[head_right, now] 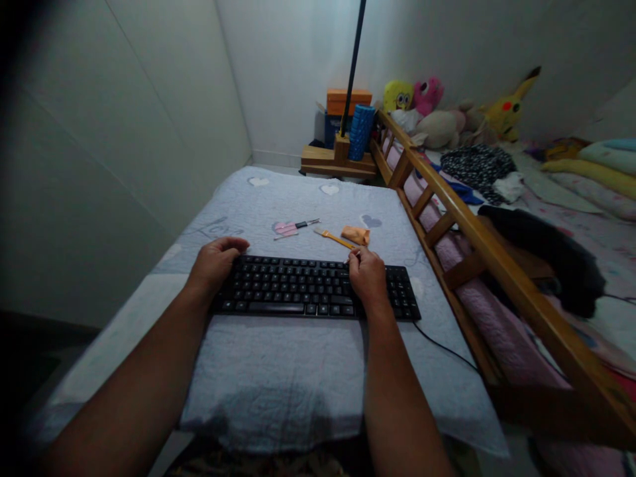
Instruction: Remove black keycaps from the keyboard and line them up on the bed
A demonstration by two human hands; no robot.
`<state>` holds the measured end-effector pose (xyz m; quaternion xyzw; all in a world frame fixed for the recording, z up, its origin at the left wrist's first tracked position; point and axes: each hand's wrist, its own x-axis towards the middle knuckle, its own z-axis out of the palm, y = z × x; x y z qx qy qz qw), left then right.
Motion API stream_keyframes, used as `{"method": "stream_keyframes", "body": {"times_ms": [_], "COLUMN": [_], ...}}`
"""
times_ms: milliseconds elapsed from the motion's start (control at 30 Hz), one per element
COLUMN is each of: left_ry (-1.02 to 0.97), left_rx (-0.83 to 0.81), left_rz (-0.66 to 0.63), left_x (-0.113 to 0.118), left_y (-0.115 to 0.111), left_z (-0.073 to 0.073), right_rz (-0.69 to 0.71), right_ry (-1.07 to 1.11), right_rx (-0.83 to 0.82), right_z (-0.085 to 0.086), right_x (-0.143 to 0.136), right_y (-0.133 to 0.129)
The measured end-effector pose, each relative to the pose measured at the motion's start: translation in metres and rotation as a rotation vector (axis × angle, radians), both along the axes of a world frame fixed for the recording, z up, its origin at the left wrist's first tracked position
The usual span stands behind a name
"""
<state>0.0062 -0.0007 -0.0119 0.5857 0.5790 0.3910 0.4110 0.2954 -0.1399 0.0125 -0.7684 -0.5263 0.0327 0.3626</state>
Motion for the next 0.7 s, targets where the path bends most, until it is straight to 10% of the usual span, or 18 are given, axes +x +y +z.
{"method": "stream_keyframes", "body": {"times_ms": [700], "left_ry": [0.003], "left_rx": [-0.010], "left_rz": [0.013], "left_x": [0.0014], "left_y": [-0.0026], "left_z": [0.0045], "right_rz": [0.001], "right_ry": [0.015], "right_rx": [-0.006], "right_z": [0.0002], "right_x": [-0.0013], "right_y": [-0.0007]}}
